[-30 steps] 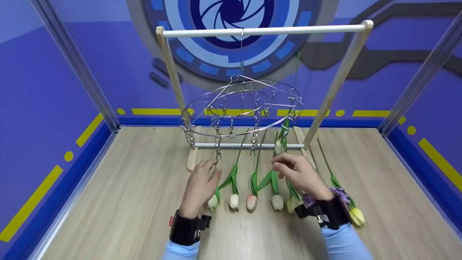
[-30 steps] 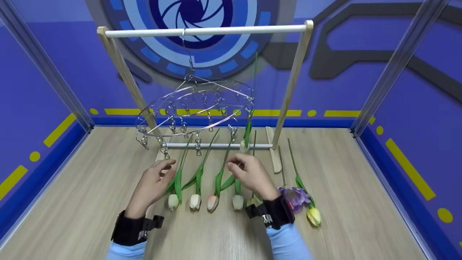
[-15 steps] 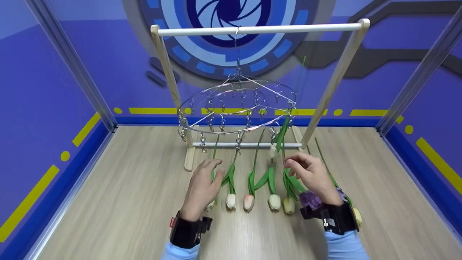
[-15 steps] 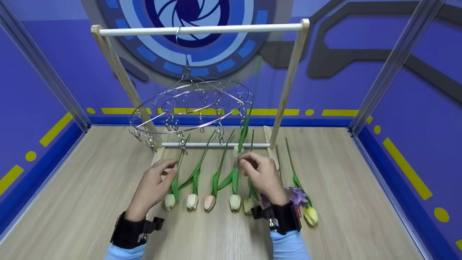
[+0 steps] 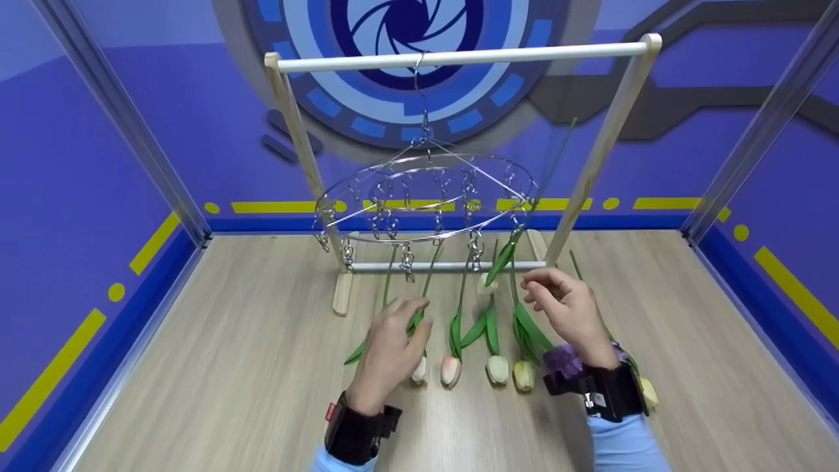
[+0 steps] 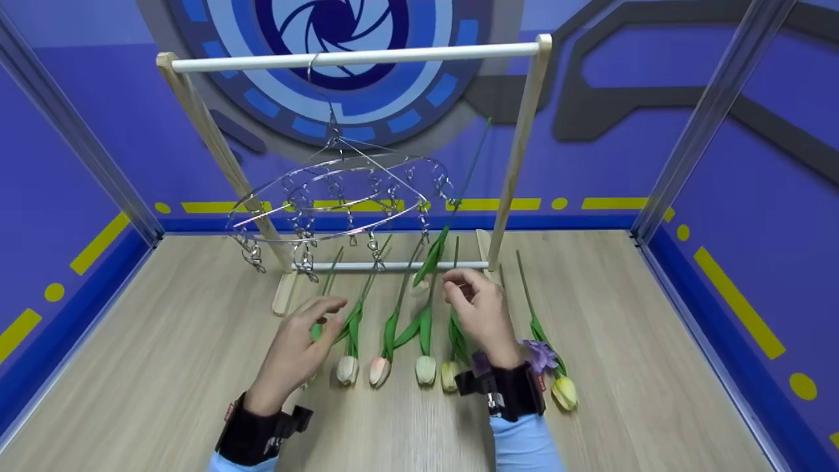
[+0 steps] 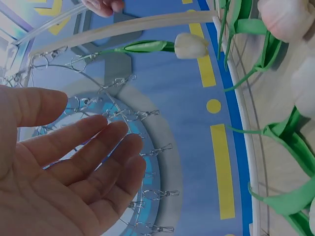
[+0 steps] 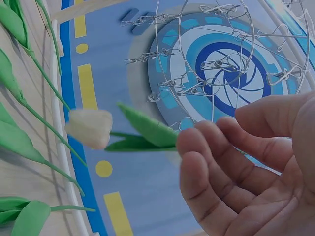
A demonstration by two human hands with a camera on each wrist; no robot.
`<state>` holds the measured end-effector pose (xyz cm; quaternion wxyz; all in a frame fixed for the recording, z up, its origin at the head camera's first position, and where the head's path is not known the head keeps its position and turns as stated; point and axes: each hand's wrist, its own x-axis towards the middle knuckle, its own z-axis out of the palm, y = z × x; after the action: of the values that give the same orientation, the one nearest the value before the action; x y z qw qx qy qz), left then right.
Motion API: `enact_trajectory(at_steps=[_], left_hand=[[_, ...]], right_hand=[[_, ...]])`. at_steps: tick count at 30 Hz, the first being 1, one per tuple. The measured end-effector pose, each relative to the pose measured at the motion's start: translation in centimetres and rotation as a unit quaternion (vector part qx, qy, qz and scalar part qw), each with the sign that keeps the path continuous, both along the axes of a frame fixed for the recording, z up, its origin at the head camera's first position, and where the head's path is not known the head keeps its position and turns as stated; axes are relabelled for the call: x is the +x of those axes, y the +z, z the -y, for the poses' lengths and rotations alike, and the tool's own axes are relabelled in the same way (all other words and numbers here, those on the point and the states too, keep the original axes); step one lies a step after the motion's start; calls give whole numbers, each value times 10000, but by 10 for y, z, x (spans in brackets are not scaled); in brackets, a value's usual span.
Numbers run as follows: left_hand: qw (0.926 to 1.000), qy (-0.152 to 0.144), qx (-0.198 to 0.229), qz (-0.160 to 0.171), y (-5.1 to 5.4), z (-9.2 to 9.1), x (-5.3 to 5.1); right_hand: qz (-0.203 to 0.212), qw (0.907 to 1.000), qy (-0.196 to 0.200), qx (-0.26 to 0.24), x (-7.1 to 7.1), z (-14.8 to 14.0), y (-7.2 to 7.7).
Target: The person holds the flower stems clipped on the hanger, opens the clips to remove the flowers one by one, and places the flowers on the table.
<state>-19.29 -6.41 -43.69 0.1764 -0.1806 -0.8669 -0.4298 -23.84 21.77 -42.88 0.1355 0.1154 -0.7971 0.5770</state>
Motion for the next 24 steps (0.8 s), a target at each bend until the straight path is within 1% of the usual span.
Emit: enact_trajectory(at_steps=[3, 6, 10, 14, 20, 24], left_hand=[[9999, -94, -11, -104, -2, -7, 3], [9998, -198, 15, -85, -1, -14, 4], [9994, -351, -19, -49, 1, -26, 6], [9989, -455, -46, -51, 4, -37, 5], [9986, -525, -6, -2, 8, -52, 1], [9985, -551, 29, -60, 12, -64, -6]], right_hand=[[53, 9999, -63, 69, 0, 0, -1], [44, 9998, -168, 105, -2, 1, -2], [95, 9996, -259, -52, -3, 4, -2], [230, 9992, -207, -247, -4, 6, -3], [343, 9986, -250, -309, -6, 7, -4], [310, 9986, -188, -389, -8, 6, -6]])
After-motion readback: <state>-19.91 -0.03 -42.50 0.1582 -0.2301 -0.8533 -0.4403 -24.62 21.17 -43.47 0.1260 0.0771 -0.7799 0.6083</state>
